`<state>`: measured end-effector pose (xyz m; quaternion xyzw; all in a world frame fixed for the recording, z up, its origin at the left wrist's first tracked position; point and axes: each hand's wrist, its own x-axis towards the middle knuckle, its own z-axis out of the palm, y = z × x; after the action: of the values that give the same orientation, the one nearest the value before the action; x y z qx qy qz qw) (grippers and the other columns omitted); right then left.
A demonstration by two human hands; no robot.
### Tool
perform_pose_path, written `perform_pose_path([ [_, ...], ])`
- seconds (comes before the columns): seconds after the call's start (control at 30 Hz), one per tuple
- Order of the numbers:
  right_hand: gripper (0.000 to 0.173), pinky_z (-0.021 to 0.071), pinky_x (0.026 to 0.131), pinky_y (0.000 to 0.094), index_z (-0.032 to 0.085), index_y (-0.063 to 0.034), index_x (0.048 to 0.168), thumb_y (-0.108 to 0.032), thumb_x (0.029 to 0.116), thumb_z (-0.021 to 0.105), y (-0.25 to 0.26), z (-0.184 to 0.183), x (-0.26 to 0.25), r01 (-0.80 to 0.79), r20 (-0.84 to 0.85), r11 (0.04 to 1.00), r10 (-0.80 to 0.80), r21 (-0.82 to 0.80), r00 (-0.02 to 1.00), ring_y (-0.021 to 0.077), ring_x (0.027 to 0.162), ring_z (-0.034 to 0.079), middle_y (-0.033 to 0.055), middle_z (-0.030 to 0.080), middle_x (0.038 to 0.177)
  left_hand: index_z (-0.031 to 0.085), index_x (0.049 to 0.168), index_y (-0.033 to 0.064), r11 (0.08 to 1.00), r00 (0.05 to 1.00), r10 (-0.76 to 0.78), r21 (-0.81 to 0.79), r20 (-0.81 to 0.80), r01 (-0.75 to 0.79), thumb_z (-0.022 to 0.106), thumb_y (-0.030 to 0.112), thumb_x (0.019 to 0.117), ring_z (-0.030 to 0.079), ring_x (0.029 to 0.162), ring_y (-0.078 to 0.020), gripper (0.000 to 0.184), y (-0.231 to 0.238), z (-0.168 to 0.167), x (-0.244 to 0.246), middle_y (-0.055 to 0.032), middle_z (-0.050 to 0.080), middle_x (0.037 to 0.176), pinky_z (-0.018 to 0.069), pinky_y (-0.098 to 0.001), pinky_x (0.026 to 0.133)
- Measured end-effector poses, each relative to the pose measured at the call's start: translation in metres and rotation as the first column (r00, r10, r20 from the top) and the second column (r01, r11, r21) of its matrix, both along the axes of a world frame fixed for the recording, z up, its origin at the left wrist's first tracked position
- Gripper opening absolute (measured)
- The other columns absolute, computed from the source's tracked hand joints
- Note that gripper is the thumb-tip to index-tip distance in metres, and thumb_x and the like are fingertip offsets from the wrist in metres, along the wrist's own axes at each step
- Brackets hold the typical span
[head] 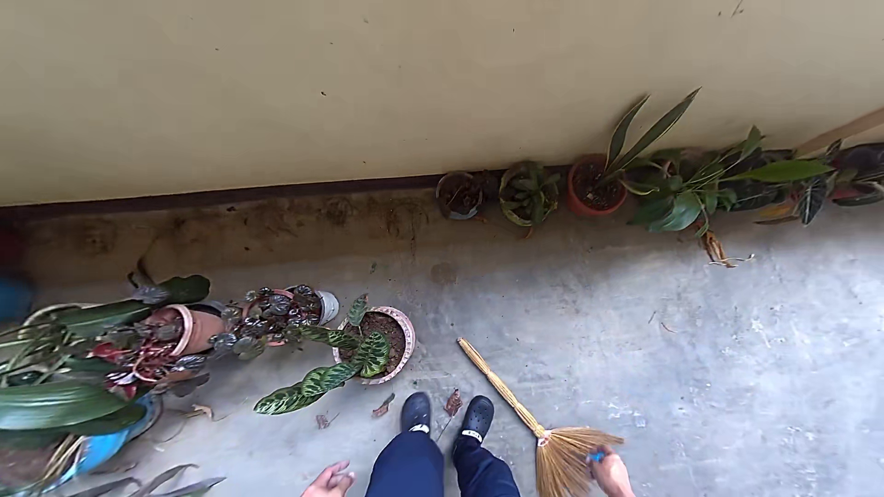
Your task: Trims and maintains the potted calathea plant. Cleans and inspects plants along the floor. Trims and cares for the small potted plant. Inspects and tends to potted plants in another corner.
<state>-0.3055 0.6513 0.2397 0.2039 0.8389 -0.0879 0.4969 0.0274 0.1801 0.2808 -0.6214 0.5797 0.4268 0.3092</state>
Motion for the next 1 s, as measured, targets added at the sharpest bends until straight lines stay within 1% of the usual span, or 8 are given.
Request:
perform_pose_path([
  [0.17, 0.035, 0.0607, 0.073, 0.0461, 0.059, 0.0, 0.129, -0.007, 0.0968, 0.071, -0.066, 0.04, -0.123, 0.081, -0.245, 0.965, -0.144, -0.249, 0.959, 0.0287, 0.079, 0.071, 0.0201, 0.068, 0.104, 0.063, 0.137, 0.0062, 0.995, 0.986, 0.095, 0.019, -0.134, -0.093, 0.063, 0.018, 0.1033, 0.068, 0.115, -0.0313, 0.036, 0.03, -0.035, -0.116, -0.0176, 0.072, 0.121, 0.0492, -0.0528, 0.105],
  [0.3, 0.036, 0.0608, 0.067, 0.0404, 0.059, -0.0003, 0.13, -0.005, 0.097, 0.071, -0.096, 0.041, -0.179, 0.056, -0.335, 0.954, -0.158, -0.295, 0.929, 0.0237, 0.072, 0.069, 0.0186, 0.066, 0.102, 0.061, 0.138, 0.0052, 0.985, 0.967, 0.155, 0.102, -0.202, -0.137, 0.062, 0.02, 0.1039, 0.068, 0.115, -0.0312, 0.037, 0.034, -0.091, -0.219, -0.0182, 0.07, 0.125, 0.0512, -0.0509, 0.104],
  [0.4, 0.03, 0.0603, 0.064, 0.0377, 0.06, 0.0026, 0.124, -0.004, 0.0966, 0.071, -0.094, 0.01, -0.214, 0.048, -0.314, 0.963, -0.133, -0.266, 0.94, 0.0221, 0.069, 0.068, 0.0184, 0.065, 0.099, 0.057, 0.143, 0.0048, 0.988, 0.971, 0.109, 0.135, -0.214, -0.081, 0.059, 0.022, 0.1056, 0.065, 0.123, -0.0317, 0.041, 0.012, -0.135, -0.312, -0.0194, 0.066, 0.133, 0.0484, -0.0498, 0.109],
  [0.53, 0.019, 0.0594, 0.065, 0.0421, 0.066, 0.0034, 0.109, -0.012, 0.0988, 0.069, -0.072, -0.048, -0.247, -0.119, -0.017, 0.987, 0.118, -0.111, 0.993, 0.0226, 0.063, 0.067, 0.0147, 0.069, 0.083, 0.052, 0.147, 0.0035, 0.985, 0.972, -0.046, 0.154, -0.229, 0.083, 0.055, 0.024, 0.1071, 0.06, 0.13, -0.0328, 0.045, -0.047, -0.188, -0.438, -0.0203, 0.063, 0.138, 0.0443, -0.0506, 0.113],
  [0.63, 0.028, 0.0569, 0.059, 0.0387, 0.068, -0.0025, 0.096, -0.03, 0.102, 0.067, -0.063, -0.083, -0.273, -0.253, 0.216, 0.967, 0.248, -0.003, 0.945, 0.0188, 0.055, 0.064, 0.0089, 0.068, 0.072, 0.057, 0.143, 0.0051, 0.996, 0.949, 0.052, 0.086, -0.311, -0.026, 0.058, 0.025, 0.1063, 0.063, 0.126, -0.0343, 0.042, -0.086, -0.246, -0.51, -0.0199, 0.065, 0.134, 0.0467, -0.0555, 0.109],
  [0.8, 0.042, 0.0549, 0.052, 0.0351, 0.063, -0.0056, 0.075, -0.037, 0.1014, 0.067, -0.087, -0.124, -0.318, -0.17, 0.248, 0.985, 0.172, -0.03, 0.953, 0.0157, 0.049, 0.06, 0.005, 0.061, 0.061, 0.044, 0.153, 0.0061, 0.99, 0.93, 0.129, -0.009, -0.344, -0.141, 0.057, 0.032, 0.1055, 0.063, 0.123, -0.0386, 0.056, -0.136, -0.316, -0.603, -0.0239, 0.064, 0.132, 0.0479, -0.059, 0.105],
  [0.9, 0.043, 0.052, 0.054, 0.0358, 0.065, -0.0059, 0.076, -0.04, 0.1026, 0.063, -0.122, -0.158, -0.363, -0.276, 0.215, 0.955, 0.293, -0.106, 0.932, 0.0139, 0.052, 0.058, 0.0029, 0.06, 0.063, 0.044, 0.151, 0.0039, 0.943, 0.887, 0.323, 0.035, -0.33, -0.33, 0.047, 0.045, 0.1086, 0.059, 0.129, -0.0362, 0.059, -0.154, -0.342, -0.641, -0.0215, 0.061, 0.139, 0.0472, -0.058, 0.105],
  [1.0, 0.036, 0.0517, 0.054, 0.0318, 0.07, -0.0052, 0.087, -0.036, 0.104, 0.06, -0.169, -0.185, -0.41, -0.307, 0.116, 0.93, 0.334, -0.203, 0.935, 0.0099, 0.054, 0.058, 0.0011, 0.063, 0.07, 0.046, 0.148, 0.008, 0.825, 0.791, 0.561, 0.091, -0.244, -0.557, 0.039, 0.054, 0.1086, 0.063, 0.121, -0.0283, 0.061, -0.168, -0.352, -0.667, -0.0129, 0.065, 0.135, 0.0504, -0.0527, 0.096],
])
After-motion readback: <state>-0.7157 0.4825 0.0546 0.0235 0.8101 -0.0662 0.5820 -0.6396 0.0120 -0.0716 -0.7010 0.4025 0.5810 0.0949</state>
